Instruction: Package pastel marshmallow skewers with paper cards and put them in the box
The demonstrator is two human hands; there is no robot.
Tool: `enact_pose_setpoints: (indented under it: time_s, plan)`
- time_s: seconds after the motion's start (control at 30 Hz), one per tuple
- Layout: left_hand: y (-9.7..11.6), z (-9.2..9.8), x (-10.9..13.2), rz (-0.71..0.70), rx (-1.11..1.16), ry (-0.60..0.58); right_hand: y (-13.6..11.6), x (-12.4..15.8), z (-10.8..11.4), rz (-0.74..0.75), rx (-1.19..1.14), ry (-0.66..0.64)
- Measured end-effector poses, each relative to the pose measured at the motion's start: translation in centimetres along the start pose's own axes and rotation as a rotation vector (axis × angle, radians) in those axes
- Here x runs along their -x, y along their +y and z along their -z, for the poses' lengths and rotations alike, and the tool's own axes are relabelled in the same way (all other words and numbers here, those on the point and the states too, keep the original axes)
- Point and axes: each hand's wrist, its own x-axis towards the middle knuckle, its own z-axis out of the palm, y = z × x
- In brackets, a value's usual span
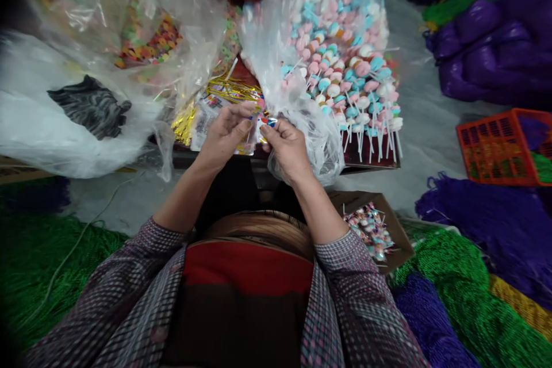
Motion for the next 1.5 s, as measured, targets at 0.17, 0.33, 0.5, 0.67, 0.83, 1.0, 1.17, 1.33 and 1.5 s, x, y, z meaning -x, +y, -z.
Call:
enact_pose_setpoints:
  time_s: [0.17, 0.33, 0.5, 0.67, 0.83, 1.0, 1.17, 1.33, 1.5]
  plan:
    - [1.1, 0.1, -0.2, 0.128, 0.229, -0.304, -0.4, 0.5, 1.7, 0.168, 0.189, 0.01]
    - [1.1, 0.7, 0.0, 0.216, 0.136, -0.254, -0.5, 0.7, 2.3, 0.145, 0.217, 0.034]
    - [1.4, 0.7, 0.2, 0.148, -0.093, -0.305, -0.5, 1.0, 2.1, -0.023, -0.048, -0.082]
    - [2.2, -0.2, 0.5, 0.199, -0.186, -0.346, -0.1, 1.4, 2.1, 0.029, 0.136, 0.103]
    - [1.6, -0.6, 0.7, 0.334, 0.044, -0.371, 0.1, 1.0, 2.9, 0.057, 0.2, 0.125]
    - [0.5, -0.2, 0.7, 0.276, -0.011, -0.242, -0.4, 0.3, 2.9, 0.002, 0.125, 0.012]
    - [0.2, -0.1, 0.6, 0.265, -0.045, -0.216, -1.1, -0.4, 2.4, 0.105, 0.337, 0.089]
    - [-0.6, 0.7, 0.2, 0.254, 0.03, -0.145, -1.3, -2.9, 2.5, 0.135, 0.438, -0.019]
    - [-1.2, 1.4, 0.1, 0.212, -0.006, -0.037, -2.7, -10.0, 3.6, 0.016, 0.647, 0.147]
